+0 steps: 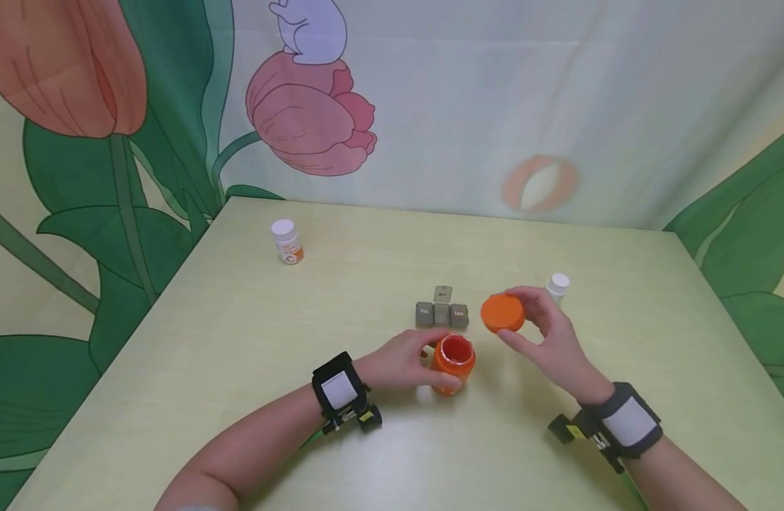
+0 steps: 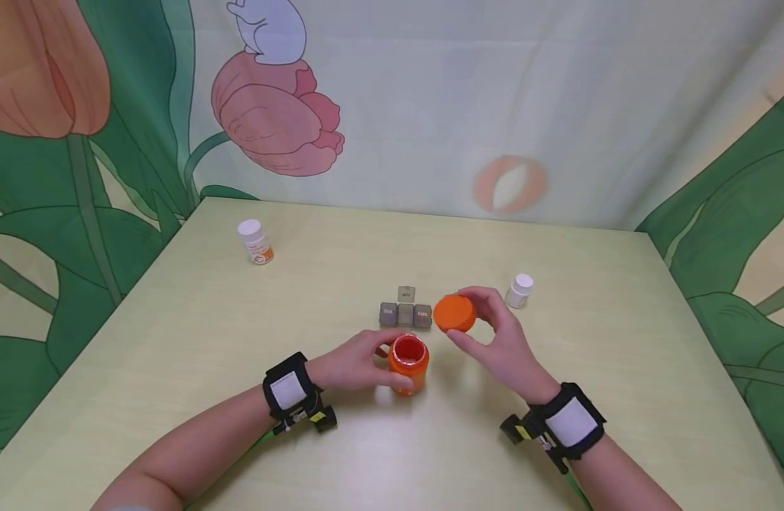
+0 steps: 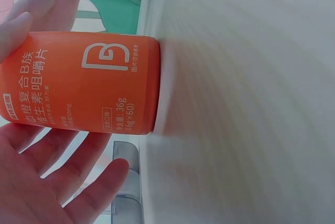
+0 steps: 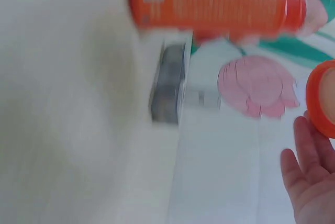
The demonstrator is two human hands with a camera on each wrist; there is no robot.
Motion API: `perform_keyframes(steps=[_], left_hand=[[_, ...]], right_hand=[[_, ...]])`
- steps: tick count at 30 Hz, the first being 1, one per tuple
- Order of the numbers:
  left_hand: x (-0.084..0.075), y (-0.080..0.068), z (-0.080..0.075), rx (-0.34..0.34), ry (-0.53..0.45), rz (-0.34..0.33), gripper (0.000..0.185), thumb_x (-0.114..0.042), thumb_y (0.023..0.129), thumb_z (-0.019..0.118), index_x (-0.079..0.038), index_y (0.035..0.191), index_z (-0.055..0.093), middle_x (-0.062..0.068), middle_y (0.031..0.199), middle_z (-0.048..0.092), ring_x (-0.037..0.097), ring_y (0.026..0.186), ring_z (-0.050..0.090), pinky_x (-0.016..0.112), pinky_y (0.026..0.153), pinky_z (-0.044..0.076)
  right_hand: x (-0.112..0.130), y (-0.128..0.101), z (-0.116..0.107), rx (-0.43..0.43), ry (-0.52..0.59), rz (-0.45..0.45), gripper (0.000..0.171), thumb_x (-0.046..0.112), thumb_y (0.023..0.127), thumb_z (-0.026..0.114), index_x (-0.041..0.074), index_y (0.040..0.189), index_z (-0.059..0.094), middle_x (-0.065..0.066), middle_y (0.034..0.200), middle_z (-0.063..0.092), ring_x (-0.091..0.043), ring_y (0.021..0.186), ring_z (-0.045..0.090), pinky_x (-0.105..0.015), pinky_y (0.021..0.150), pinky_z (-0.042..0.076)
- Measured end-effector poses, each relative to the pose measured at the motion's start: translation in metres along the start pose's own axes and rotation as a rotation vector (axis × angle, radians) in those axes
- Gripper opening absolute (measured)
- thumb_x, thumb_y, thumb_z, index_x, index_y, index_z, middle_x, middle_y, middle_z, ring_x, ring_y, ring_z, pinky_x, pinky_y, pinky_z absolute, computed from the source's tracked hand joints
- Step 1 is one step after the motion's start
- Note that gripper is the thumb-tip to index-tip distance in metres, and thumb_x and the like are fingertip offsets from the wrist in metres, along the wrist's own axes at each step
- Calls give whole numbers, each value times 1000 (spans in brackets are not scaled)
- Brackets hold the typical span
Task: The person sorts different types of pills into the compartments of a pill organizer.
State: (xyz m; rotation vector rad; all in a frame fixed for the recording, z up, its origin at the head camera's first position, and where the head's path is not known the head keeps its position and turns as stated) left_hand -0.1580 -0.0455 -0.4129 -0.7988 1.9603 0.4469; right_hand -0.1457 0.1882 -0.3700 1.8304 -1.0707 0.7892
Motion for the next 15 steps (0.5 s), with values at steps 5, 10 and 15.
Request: perform_keyframes(steps=[5,10,15], left_hand=[[0,-1,0,-1,0,-16,56,-34,82,79,-21,131,55,-16,113,62,6,107,52,30,85,47],[1,-1,0,-4,2,-18,56,-35,82,78,-22,132,55,-16,113,62,6,107,52,29,85,46],[1,-1,1,-2,-10,-17,55,-35,83,78,-22,131,55,-16,113,61,6,107,52,29,86,47]], right_hand=[[-11,-3,-22,62,-162,-8,58,-3,87,70,3,139,46,-12,119,57,-11,104,55,-15,91,42],[-24,-3,-31,217,-339,105,59,8,86,75,3,136,45,-13,120,56,-30,104,58,-44,91,49],[-34,-6,-30,382,-485,197,57,13,81,79,3,129,49,-10,114,59,-28,101,56,-49,86,50]])
Point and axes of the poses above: each hand's wrist, its own y-axis towards the middle knuckle, its own z-axis out of the palm, x = y × z, the point moved 2 cm from there along y, towards the middle knuckle
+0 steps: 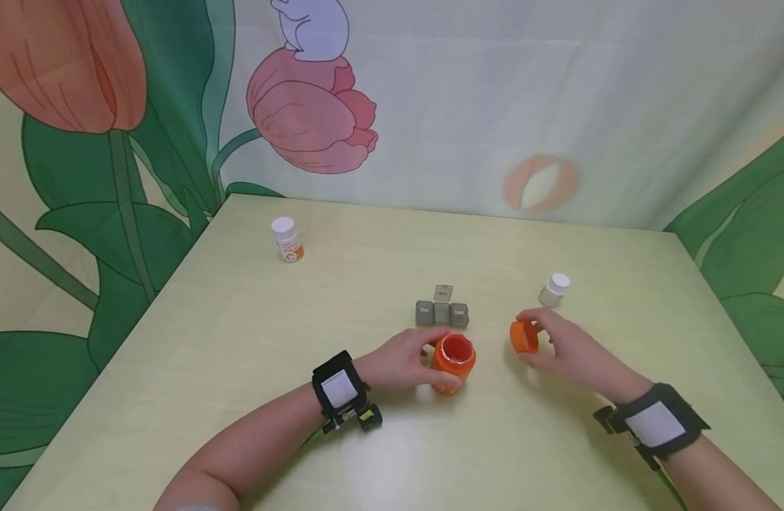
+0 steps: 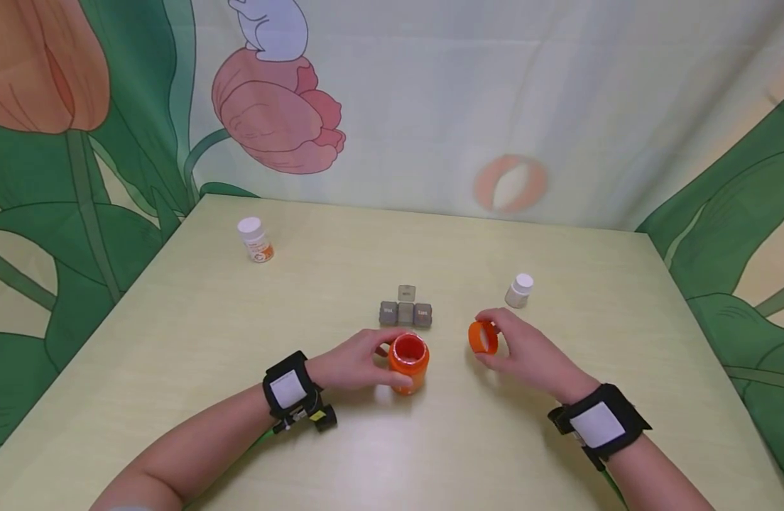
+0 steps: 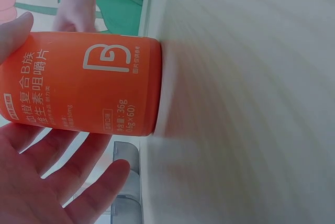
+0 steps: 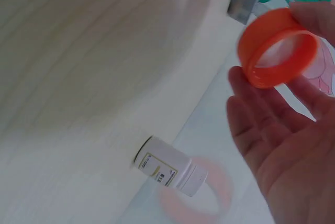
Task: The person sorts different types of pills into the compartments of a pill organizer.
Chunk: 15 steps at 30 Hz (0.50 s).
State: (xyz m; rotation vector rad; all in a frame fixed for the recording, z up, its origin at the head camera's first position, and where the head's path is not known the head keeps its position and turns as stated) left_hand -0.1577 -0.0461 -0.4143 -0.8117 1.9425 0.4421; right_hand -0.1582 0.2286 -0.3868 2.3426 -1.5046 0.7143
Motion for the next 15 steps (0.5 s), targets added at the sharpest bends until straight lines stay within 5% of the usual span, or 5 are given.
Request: perform_keyframes(steps=[6,15], left_hand=[[0,0,0,-2,-5,-8,55,-34,83,78,-22,130,55,-15,114,61,6,107,52,30,86,47],[-1,-1,0,-6,-6,-19,56,-34,82,79,-22,132,55,-16,114,61,5,107,52,30,86,46]], right_hand=[[-2,0,8,73,-176,24,56,18,78,82,6,127,58,-9,111,60,-25,97,57,-49,85,51],[-1,1,13,87,-251,-13,52,19,76,84,6,122,63,-9,107,61,-27,93,59,-49,81,52]])
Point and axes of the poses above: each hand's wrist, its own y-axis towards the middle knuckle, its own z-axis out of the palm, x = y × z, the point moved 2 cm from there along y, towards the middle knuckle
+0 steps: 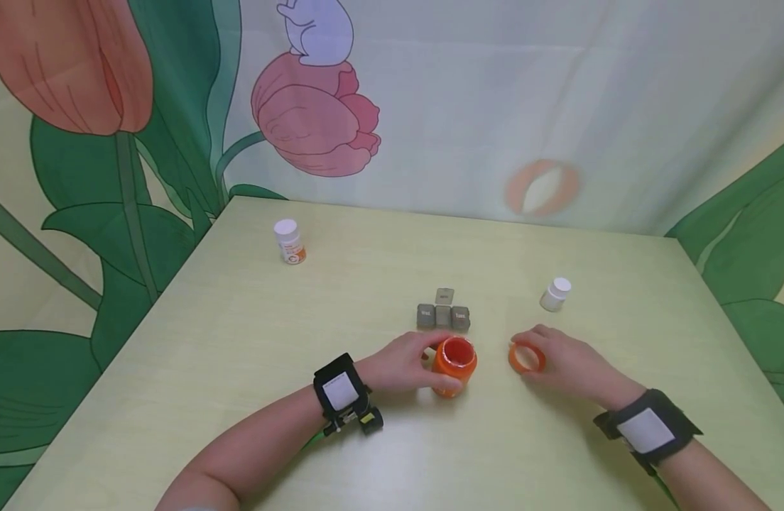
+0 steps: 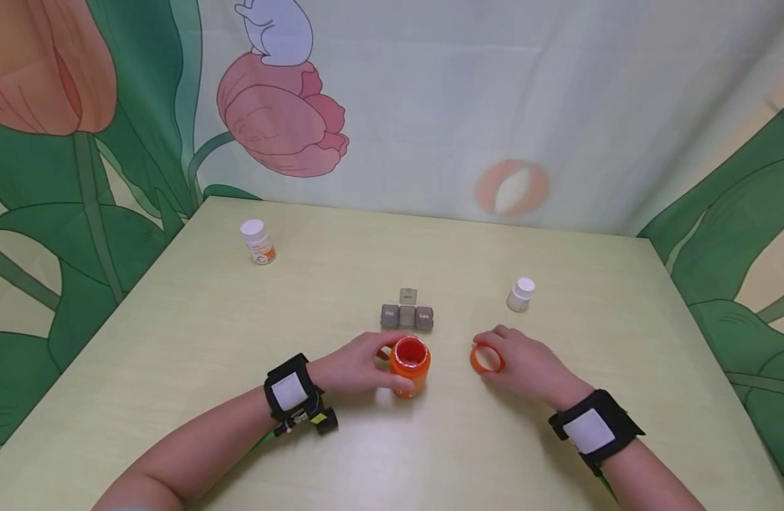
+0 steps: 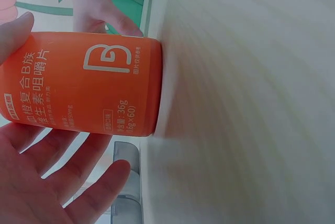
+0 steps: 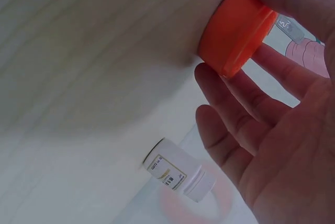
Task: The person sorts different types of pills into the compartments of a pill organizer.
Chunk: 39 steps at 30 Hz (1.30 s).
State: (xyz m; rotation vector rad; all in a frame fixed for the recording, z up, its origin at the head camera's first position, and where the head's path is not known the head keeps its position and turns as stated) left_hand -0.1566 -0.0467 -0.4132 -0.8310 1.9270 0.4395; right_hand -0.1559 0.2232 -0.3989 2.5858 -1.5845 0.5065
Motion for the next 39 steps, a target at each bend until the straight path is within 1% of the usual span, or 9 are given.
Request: perform_keyframes(steps=[6,10,13,15,19,22,24,30,39], left_hand=[[-1,0,-1,0,38,9,56,-36,82,78,-22,131,54,-15,115,61,6,109,52,32,90,45],[-2,-2,-5,18,143,14,66,-46,80,78,-23,135,50,-16,118,60,6,112,52,34,94,43],[-2,-4,-14,31,195,17,76,-50,77,79,-22,140,46,-13,125,57,10,115,51,37,94,44],[-1,-4,-26,21,183,17,75,-49,78,78,-18,140,46,-7,128,57,15,116,52,40,94,44],[5,0,-52,-75,181,-2,62,-43,86,73,-12,135,52,3,127,59,21,114,54,44,94,44],[13,9,-66,-156,285,-51,60,-45,87,71,-12,133,54,5,126,61,21,112,56,42,89,47],[19,16,-70,-172,385,-89,63,-49,85,71,-12,134,54,4,127,61,20,111,57,39,88,48],[30,35,-68,-83,621,-124,69,-54,84,70,-12,135,52,5,122,63,17,103,61,33,83,50],[29,50,-62,-8,803,-135,66,-54,84,69,-11,132,54,1,106,65,13,86,57,28,73,49]], right_hand=[[1,0,1,-15,-27,-23,56,21,75,84,6,124,62,-10,110,61,-28,95,59,-48,81,52],[7,-2,3,-75,16,-35,63,26,76,84,7,130,57,-11,115,59,-27,97,58,-47,81,52],[18,-2,4,-115,133,-63,65,26,79,82,9,134,53,-11,122,57,-28,104,56,-48,84,51],[28,-1,6,-112,238,-90,66,25,81,81,9,137,50,-11,128,55,-29,111,54,-50,89,49],[47,4,10,-60,435,-152,69,23,83,78,7,141,43,-10,137,51,-31,123,49,-55,98,41],[56,8,17,-10,540,-151,75,29,83,79,9,144,40,-5,141,48,-26,127,47,-54,100,39],[61,10,22,12,582,-148,80,33,82,79,10,146,37,-1,143,46,-23,128,45,-51,101,39],[68,15,33,63,672,-130,82,36,82,79,15,147,34,0,141,46,-28,127,45,-57,101,36],[71,19,34,57,672,-88,72,36,81,80,19,139,42,2,132,55,-28,127,46,-59,102,34]])
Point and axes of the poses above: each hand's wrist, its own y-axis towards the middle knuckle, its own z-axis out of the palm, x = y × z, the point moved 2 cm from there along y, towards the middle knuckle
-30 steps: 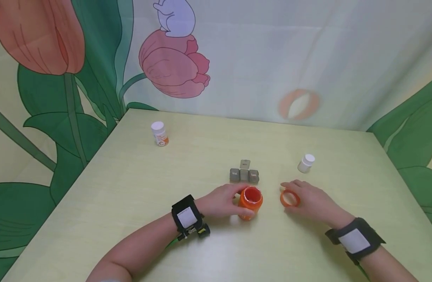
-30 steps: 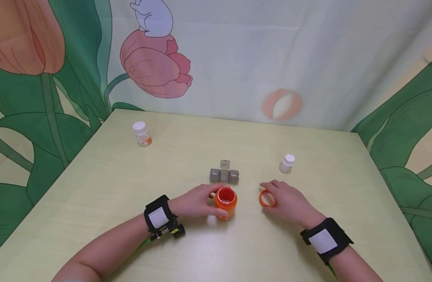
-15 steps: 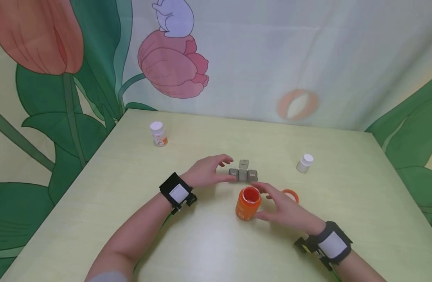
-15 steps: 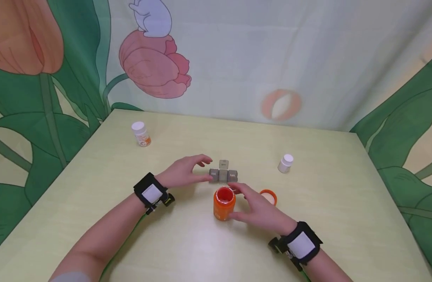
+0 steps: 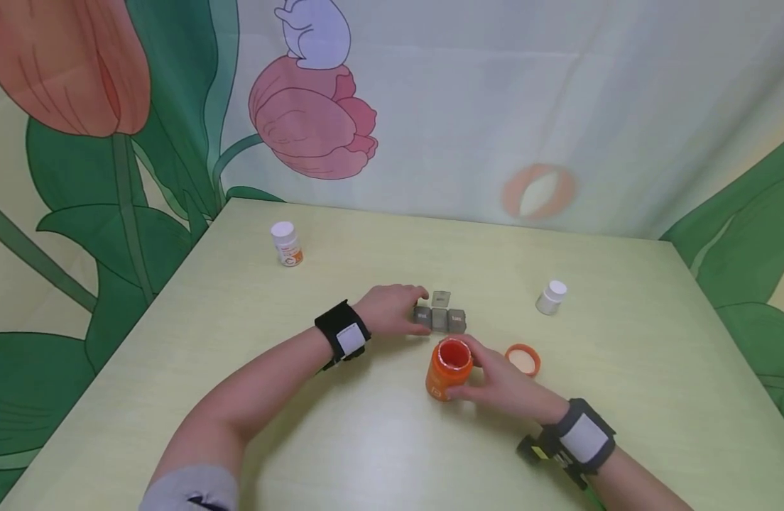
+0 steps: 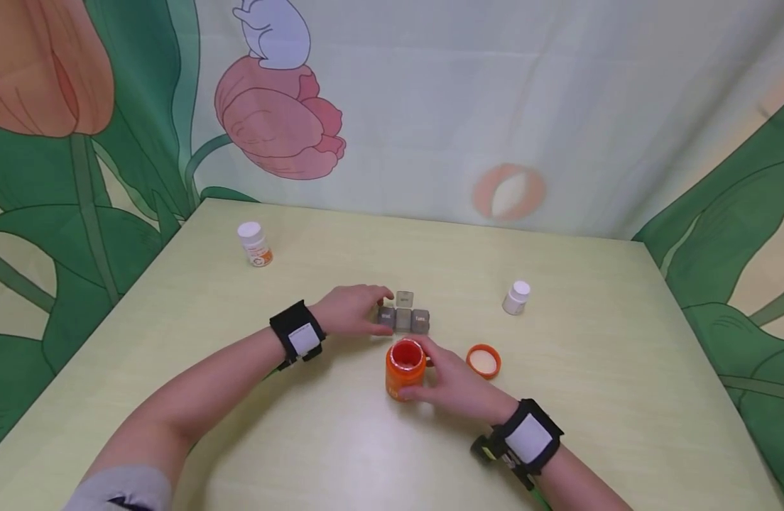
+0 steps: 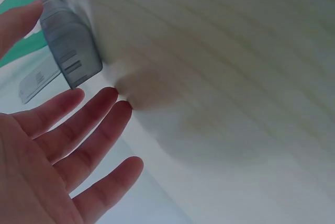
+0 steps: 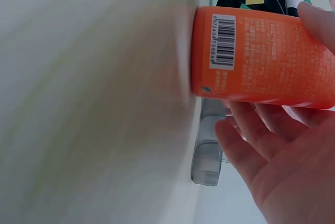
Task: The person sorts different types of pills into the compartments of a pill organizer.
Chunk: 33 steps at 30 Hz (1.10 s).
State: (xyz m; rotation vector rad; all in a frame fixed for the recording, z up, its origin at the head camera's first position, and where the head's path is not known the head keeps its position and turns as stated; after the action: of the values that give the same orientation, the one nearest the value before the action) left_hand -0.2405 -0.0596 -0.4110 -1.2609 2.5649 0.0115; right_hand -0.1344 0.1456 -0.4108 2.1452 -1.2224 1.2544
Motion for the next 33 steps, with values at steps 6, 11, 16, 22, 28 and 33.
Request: perform_keyframes(steps=[6,11,16,22,28,33], left_hand=[[-2,2,1,-9,72,16,55,-53,85,69,-13,122,62,-2,96,61,14,80,54,25,68,47],[-1,2,4,-26,81,29,52,-52,85,70,-14,120,64,-3,93,58,13,79,53,25,68,46],[0,0,6,-43,60,34,51,-51,85,70,-14,120,64,-3,93,58,14,80,52,25,67,45],[-1,0,5,-50,66,33,51,-52,85,69,-14,120,65,-3,94,57,15,80,52,25,66,44],[-1,1,5,-55,75,33,51,-52,85,70,-15,120,65,-3,93,57,14,78,51,25,63,44],[1,1,7,-56,80,28,51,-52,85,69,-15,120,65,-2,94,56,15,79,51,25,64,44]], right_hand=[[-1,1,-1,-2,-6,6,69,36,81,80,19,138,44,3,130,57,-27,125,48,-59,101,35],[1,1,-3,-28,-14,-2,66,38,81,79,18,135,46,3,127,58,-25,122,51,-58,100,37],[4,2,-17,-95,-8,-91,56,32,87,74,16,134,47,2,124,60,-24,116,55,-53,96,43],[11,10,-47,-160,-163,-196,56,24,87,75,12,134,47,-2,120,61,-21,103,58,-48,87,49],[11,26,-69,-171,-486,-157,62,28,82,79,10,133,48,-5,116,61,-22,96,58,-44,83,50],[8,42,-72,-106,-793,-170,65,36,81,79,5,132,51,-8,107,60,-23,89,57,-40,76,51]])
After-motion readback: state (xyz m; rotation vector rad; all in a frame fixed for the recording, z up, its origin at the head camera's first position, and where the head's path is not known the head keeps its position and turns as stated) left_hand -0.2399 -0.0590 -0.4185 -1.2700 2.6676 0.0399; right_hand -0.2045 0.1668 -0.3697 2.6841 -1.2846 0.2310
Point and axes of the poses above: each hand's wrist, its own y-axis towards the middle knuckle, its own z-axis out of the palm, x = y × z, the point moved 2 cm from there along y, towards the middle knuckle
